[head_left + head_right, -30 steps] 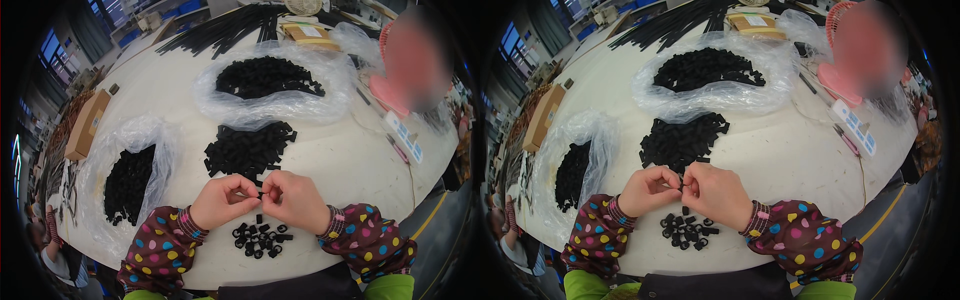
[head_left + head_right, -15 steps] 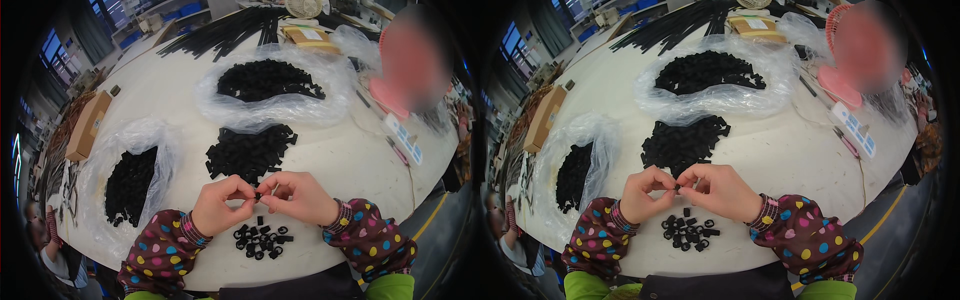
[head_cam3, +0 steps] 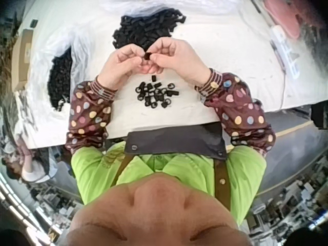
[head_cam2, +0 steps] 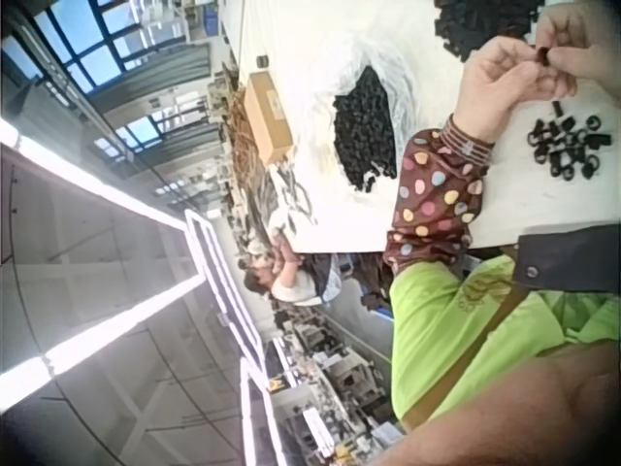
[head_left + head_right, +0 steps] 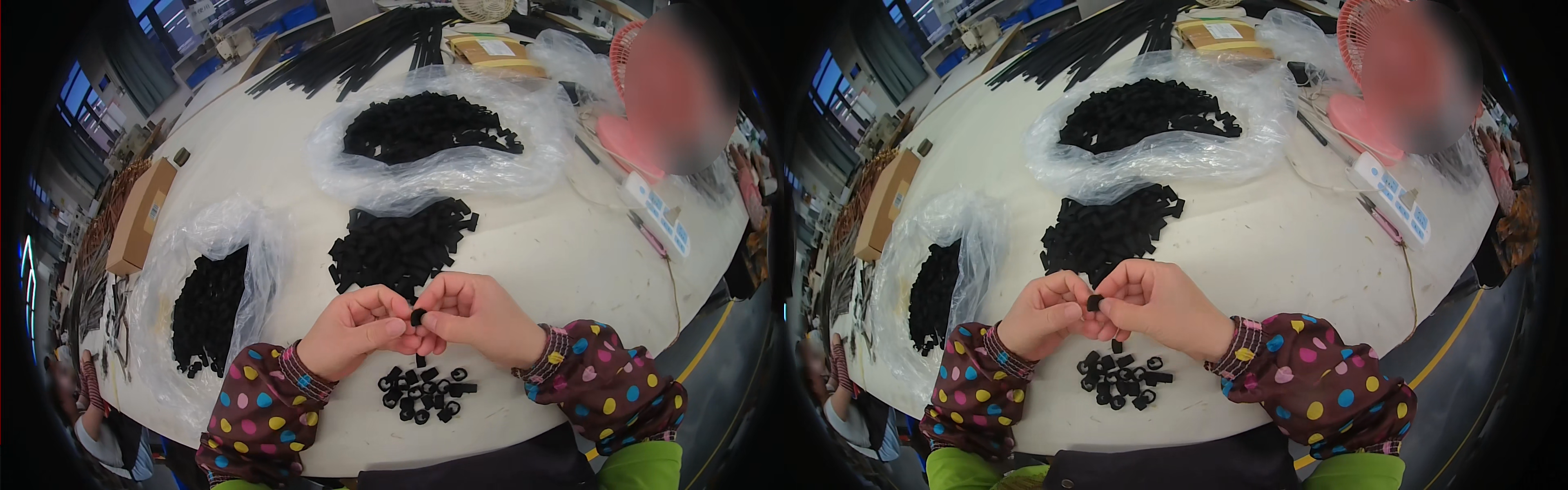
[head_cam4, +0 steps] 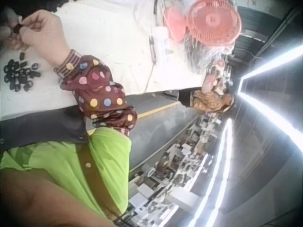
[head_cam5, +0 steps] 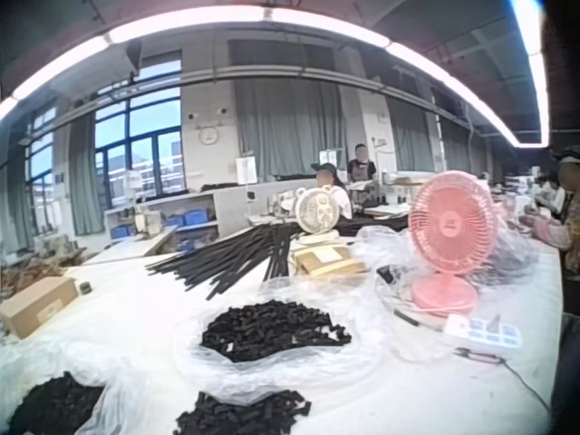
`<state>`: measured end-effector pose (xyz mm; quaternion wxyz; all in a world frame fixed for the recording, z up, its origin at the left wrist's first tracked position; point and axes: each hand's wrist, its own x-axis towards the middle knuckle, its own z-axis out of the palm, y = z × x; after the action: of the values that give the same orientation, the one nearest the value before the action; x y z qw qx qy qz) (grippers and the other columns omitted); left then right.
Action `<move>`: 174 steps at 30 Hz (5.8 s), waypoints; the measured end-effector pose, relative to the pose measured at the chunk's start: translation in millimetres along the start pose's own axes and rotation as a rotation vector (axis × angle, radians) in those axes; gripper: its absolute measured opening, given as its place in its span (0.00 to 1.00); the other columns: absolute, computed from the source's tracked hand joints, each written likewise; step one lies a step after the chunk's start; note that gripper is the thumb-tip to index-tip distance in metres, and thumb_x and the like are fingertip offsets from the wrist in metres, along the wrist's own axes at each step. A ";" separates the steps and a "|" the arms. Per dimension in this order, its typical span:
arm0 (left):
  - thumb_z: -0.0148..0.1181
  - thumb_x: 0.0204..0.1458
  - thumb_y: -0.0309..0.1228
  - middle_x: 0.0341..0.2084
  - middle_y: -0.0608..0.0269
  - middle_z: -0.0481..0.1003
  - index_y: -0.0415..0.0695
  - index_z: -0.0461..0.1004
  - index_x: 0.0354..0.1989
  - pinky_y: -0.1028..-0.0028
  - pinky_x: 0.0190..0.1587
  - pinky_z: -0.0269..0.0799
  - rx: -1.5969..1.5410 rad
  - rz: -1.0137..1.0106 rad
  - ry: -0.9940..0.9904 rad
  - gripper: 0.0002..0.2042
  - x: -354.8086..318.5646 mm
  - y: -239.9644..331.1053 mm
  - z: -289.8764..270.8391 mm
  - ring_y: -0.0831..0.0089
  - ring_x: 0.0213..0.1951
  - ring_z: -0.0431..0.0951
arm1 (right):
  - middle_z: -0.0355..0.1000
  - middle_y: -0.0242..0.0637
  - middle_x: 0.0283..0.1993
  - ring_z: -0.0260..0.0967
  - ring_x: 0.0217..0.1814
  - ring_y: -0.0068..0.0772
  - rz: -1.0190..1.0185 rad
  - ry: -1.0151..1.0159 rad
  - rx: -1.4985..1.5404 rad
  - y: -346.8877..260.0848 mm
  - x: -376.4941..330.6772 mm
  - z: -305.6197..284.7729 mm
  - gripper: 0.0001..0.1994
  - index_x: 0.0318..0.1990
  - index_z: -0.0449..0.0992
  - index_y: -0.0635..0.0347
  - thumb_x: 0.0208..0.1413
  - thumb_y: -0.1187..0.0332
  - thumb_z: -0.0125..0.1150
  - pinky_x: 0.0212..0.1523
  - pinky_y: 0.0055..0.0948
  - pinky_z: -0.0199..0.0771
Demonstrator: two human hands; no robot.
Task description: The person assembles small black plastic components by hand at a worktable.
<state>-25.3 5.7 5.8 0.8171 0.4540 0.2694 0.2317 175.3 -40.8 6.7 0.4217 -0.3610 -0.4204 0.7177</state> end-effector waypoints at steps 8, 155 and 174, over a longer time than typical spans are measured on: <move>0.56 0.50 0.20 0.34 0.63 0.73 0.38 0.69 0.34 0.79 0.43 0.72 0.233 0.149 -0.039 0.05 -1.2 -6.0 -1.2 0.78 0.37 0.75 | 0.72 0.38 0.32 0.74 0.33 0.26 0.002 -0.111 0.072 7.7 -0.4 -4.7 0.03 0.35 0.65 0.63 0.53 0.77 0.52 0.35 0.21 0.74; 0.57 0.50 0.21 0.33 0.66 0.71 0.41 0.67 0.34 0.81 0.41 0.72 0.216 0.087 -0.125 0.06 -2.9 -5.4 -2.4 0.80 0.36 0.74 | 0.72 0.36 0.32 0.73 0.32 0.23 0.132 -0.229 0.054 1.0 1.6 -5.6 0.06 0.36 0.67 0.65 0.53 0.73 0.55 0.29 0.17 0.71; 0.53 0.51 0.23 0.29 0.65 0.71 0.42 0.63 0.32 0.72 0.39 0.73 0.153 0.031 0.083 0.05 2.3 -3.8 -1.9 0.76 0.30 0.75 | 0.73 0.28 0.26 0.68 0.25 0.13 -0.198 0.160 -0.307 9.3 1.3 3.5 0.06 0.34 0.72 0.64 0.52 0.71 0.58 0.25 0.14 0.66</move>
<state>-24.3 6.5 1.1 0.7645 0.5093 0.3127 0.2416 169.0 -43.3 -0.6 0.4623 -0.4337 -0.5235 0.5693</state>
